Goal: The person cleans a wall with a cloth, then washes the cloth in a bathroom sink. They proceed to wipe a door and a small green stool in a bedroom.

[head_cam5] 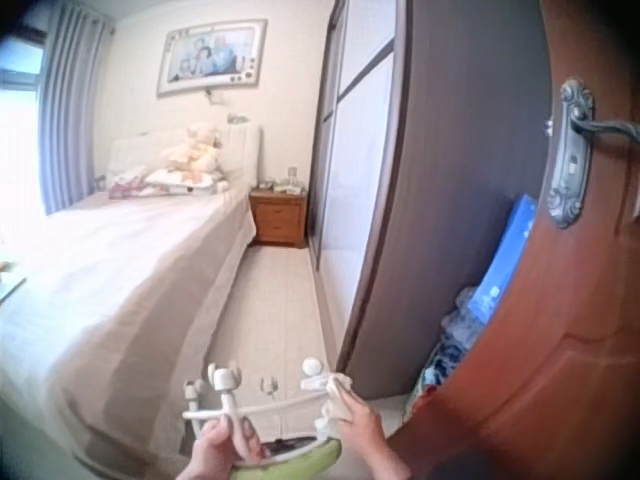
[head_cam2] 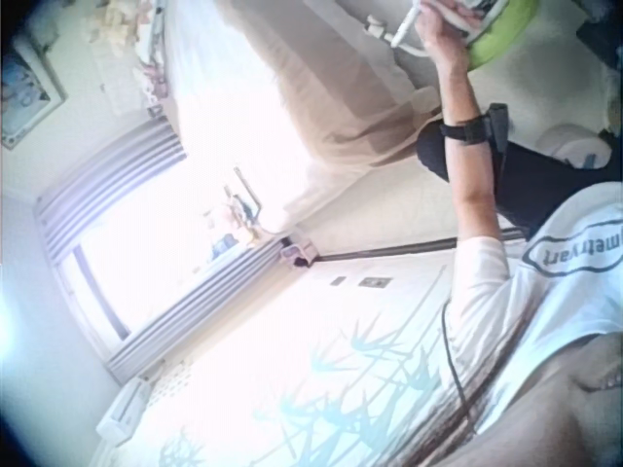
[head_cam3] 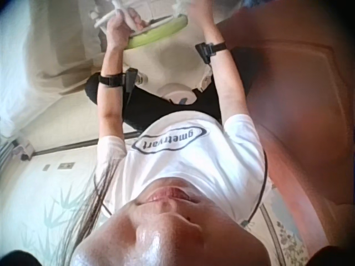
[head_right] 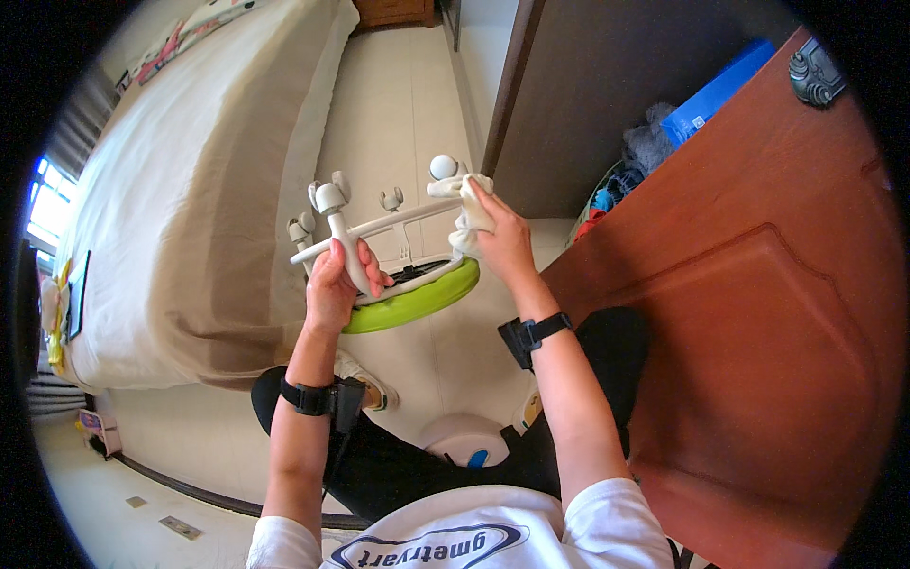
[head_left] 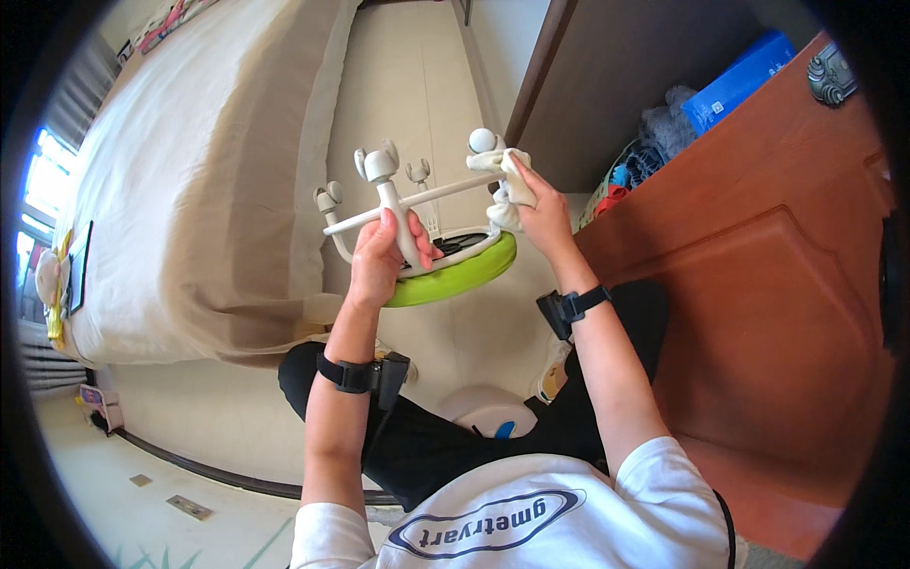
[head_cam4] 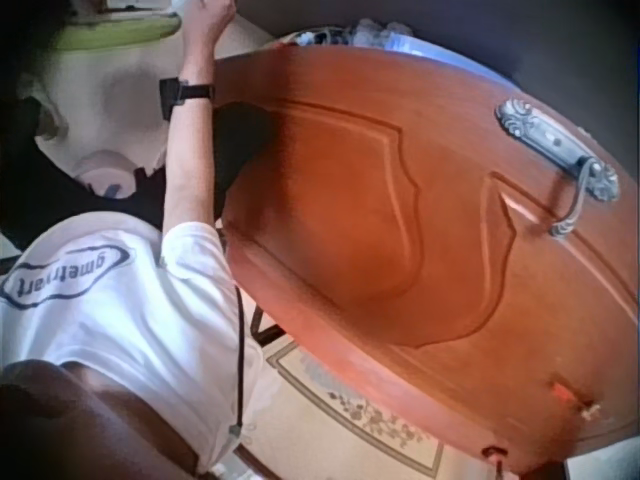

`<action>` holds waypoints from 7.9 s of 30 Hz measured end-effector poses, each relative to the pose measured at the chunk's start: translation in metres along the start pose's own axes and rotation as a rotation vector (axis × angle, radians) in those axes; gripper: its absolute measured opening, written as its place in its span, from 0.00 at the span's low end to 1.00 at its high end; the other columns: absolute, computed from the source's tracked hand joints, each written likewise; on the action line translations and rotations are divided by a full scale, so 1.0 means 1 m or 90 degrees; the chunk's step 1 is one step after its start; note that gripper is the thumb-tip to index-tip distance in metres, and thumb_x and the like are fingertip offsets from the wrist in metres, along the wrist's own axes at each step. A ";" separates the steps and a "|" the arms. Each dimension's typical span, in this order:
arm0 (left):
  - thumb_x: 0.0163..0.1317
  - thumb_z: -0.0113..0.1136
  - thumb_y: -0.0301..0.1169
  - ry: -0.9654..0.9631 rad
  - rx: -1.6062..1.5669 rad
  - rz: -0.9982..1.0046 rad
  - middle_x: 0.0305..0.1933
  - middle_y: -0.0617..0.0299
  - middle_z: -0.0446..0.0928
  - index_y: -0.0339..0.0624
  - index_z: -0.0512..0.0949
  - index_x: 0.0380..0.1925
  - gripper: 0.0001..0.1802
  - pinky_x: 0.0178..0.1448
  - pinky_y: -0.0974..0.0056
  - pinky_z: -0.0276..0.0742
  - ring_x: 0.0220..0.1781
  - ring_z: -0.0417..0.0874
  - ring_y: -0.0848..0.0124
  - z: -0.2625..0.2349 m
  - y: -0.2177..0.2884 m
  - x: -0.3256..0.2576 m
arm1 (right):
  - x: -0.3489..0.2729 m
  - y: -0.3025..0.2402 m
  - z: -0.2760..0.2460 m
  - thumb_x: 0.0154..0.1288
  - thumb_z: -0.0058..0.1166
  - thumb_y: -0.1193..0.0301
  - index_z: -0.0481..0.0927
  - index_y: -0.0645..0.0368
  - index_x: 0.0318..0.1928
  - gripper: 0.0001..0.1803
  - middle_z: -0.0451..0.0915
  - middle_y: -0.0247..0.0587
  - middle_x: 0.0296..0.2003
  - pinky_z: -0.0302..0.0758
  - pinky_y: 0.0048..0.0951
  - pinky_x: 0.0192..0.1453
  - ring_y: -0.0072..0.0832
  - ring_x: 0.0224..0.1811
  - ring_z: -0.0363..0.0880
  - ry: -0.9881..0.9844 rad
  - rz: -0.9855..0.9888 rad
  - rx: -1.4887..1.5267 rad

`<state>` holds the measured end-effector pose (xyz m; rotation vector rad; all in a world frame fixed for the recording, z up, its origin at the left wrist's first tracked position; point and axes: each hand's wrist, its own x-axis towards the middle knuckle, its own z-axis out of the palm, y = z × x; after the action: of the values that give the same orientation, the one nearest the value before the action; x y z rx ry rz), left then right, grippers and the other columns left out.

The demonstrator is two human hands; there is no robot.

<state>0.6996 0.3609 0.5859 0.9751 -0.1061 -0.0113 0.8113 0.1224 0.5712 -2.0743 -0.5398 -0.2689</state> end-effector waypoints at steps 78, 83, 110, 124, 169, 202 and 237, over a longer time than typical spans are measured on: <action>0.76 0.43 0.48 0.069 0.163 0.205 0.24 0.54 0.77 0.31 0.75 0.28 0.29 0.35 0.64 0.80 0.21 0.78 0.69 0.009 0.011 -0.014 | -0.052 -0.074 -0.036 0.70 0.55 0.63 0.79 0.62 0.47 0.14 0.83 0.57 0.29 0.81 0.43 0.38 0.51 0.34 0.86 -0.044 0.093 -0.160; 0.76 0.42 0.48 0.074 0.201 0.157 0.24 0.56 0.77 0.32 0.75 0.30 0.28 0.35 0.66 0.76 0.22 0.78 0.70 0.018 0.006 -0.009 | -0.015 -0.085 -0.059 0.72 0.53 0.66 0.79 0.60 0.57 0.17 0.85 0.55 0.42 0.81 0.36 0.47 0.42 0.45 0.87 0.121 0.062 -0.048; 0.76 0.33 0.55 0.049 0.002 0.104 0.20 0.59 0.70 0.42 0.68 0.29 0.29 0.38 0.59 0.79 0.16 0.72 0.67 -0.006 0.033 -0.011 | -0.015 -0.022 -0.027 0.76 0.50 0.61 0.77 0.64 0.59 0.22 0.83 0.41 0.48 0.74 0.30 0.57 0.24 0.49 0.79 0.068 0.218 0.301; 0.76 0.34 0.52 0.203 -0.200 -0.014 0.21 0.59 0.72 0.41 0.72 0.31 0.28 0.38 0.56 0.80 0.19 0.75 0.65 -0.036 0.030 -0.001 | -0.030 -0.054 -0.006 0.76 0.50 0.58 0.75 0.62 0.59 0.23 0.79 0.31 0.41 0.72 0.25 0.53 0.21 0.44 0.75 -0.065 0.137 0.397; 0.43 0.73 0.26 0.114 0.885 0.235 0.37 0.57 0.84 0.45 0.84 0.36 0.16 0.45 0.57 0.80 0.40 0.84 0.56 0.016 0.014 -0.009 | -0.027 -0.082 -0.014 0.50 0.50 0.82 0.81 0.51 0.47 0.23 0.83 0.43 0.41 0.73 0.40 0.50 0.42 0.46 0.80 0.010 -0.220 -0.098; 0.47 0.77 0.28 0.283 0.512 0.143 0.29 0.62 0.83 0.36 0.83 0.40 0.19 0.40 0.68 0.76 0.31 0.79 0.76 0.008 0.022 -0.005 | 0.016 -0.060 -0.013 0.61 0.58 0.71 0.82 0.50 0.51 0.16 0.84 0.42 0.43 0.74 0.40 0.58 0.38 0.48 0.83 0.210 -0.008 0.010; 0.57 0.74 0.31 0.229 0.378 0.180 0.34 0.67 0.80 0.33 0.80 0.41 0.17 0.41 0.71 0.72 0.35 0.75 0.78 0.010 0.016 0.002 | 0.052 -0.107 -0.005 0.52 0.62 0.77 0.79 0.49 0.50 0.22 0.81 0.39 0.42 0.71 0.41 0.58 0.38 0.52 0.78 0.208 -0.359 -0.219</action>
<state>0.6997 0.3615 0.6044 1.5305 0.0925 0.4777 0.8062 0.1815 0.6747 -2.0967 -0.9160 -1.0729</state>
